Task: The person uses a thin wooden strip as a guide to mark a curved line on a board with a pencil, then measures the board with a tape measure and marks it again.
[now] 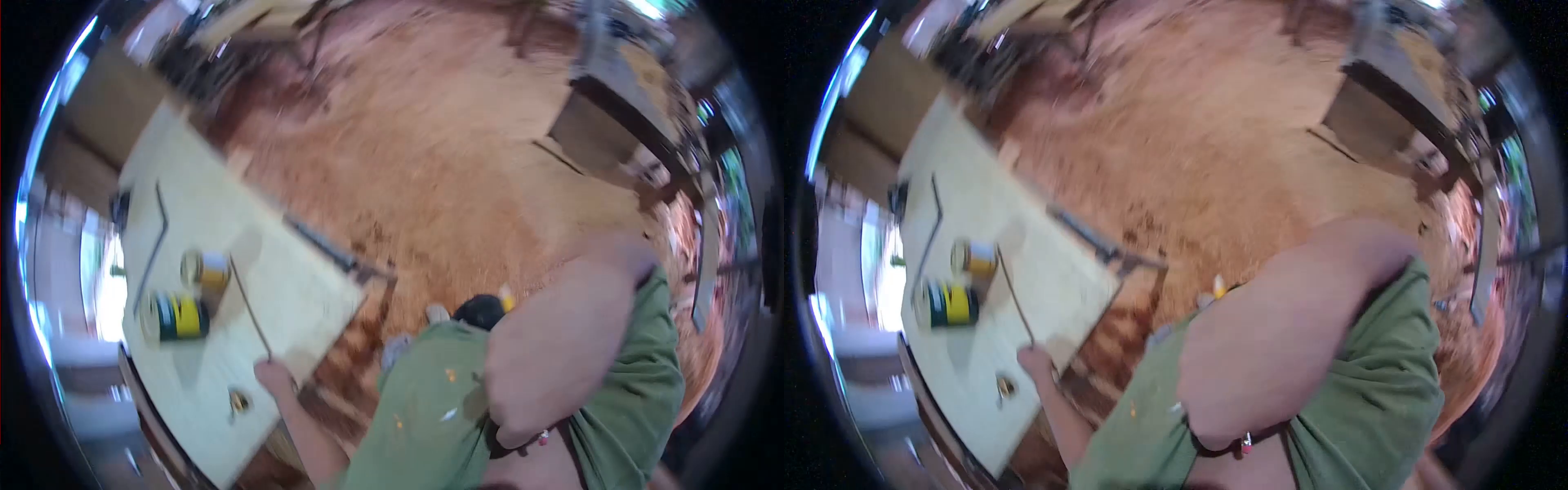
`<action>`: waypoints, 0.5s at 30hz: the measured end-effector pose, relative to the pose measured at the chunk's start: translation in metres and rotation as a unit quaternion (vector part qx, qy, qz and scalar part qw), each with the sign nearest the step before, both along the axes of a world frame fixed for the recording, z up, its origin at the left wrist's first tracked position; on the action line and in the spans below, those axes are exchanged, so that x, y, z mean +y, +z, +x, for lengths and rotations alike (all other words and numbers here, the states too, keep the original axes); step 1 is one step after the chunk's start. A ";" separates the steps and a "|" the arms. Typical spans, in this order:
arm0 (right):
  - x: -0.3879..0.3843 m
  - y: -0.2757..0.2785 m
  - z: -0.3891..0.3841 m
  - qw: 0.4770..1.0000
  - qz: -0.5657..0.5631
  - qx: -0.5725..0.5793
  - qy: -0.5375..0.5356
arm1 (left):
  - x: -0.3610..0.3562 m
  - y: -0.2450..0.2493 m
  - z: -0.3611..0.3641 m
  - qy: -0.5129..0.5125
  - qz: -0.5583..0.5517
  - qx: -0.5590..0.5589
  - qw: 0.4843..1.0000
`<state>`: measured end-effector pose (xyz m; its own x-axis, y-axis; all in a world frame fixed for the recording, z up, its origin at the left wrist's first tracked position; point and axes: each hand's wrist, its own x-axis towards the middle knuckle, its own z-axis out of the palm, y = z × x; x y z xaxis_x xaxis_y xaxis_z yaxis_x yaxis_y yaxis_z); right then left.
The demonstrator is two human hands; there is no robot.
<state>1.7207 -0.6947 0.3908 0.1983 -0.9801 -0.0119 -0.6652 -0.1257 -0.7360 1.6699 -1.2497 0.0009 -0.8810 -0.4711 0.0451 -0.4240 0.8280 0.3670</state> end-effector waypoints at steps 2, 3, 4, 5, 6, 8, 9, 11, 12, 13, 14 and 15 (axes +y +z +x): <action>-0.006 -0.006 -0.019 0.998 -0.041 -0.008 0.042 | 0.042 0.054 0.016 -0.024 0.013 -0.067 0.997; -0.007 -0.010 -0.030 0.986 -0.145 -0.070 0.042 | 0.052 0.063 0.027 -0.049 0.006 -0.040 0.998; -0.003 -0.013 -0.041 0.962 -0.238 -0.129 0.029 | 0.056 0.064 0.034 -0.077 -0.020 -0.060 0.995; -0.001 -0.023 -0.056 0.951 -0.268 -0.149 0.044 | 0.065 0.071 0.043 -0.085 -0.011 -0.059 0.995; 0.001 -0.045 -0.059 0.914 -0.331 -0.230 -0.040 | 0.073 0.080 0.052 -0.067 -0.004 -0.057 0.996; -0.003 -0.096 -0.051 0.837 -0.341 -0.264 -0.337 | 0.088 0.094 0.065 -0.107 0.072 -0.096 0.987; -0.007 -0.117 -0.050 0.772 -0.280 -0.208 -0.531 | 0.089 0.089 0.072 -0.137 0.093 -0.086 0.982; -0.053 -0.165 -0.073 0.647 -0.148 -0.330 -0.672 | 0.098 0.074 0.088 -0.153 0.175 -0.040 0.972; -0.073 -0.197 -0.079 0.609 -0.122 -0.347 -0.703 | 0.109 0.075 0.094 -0.166 0.224 -0.020 0.960; -0.089 -0.233 -0.080 0.613 -0.116 -0.355 -0.697 | 0.121 0.078 0.099 -0.179 0.273 -0.002 0.945; -0.102 -0.261 -0.079 0.616 -0.108 -0.361 -0.692 | 0.131 0.079 0.104 -0.170 0.339 -0.039 0.924; -0.116 -0.274 -0.079 0.611 -0.074 -0.358 -0.703 | 0.141 0.078 0.105 -0.160 0.405 -0.075 0.897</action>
<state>1.6418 -0.8103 0.1171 -0.9371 -0.1680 -0.3061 0.2928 0.0995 -0.9510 1.7748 -1.1088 0.0792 -0.9446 -0.0169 -0.3279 -0.3064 0.4041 0.8618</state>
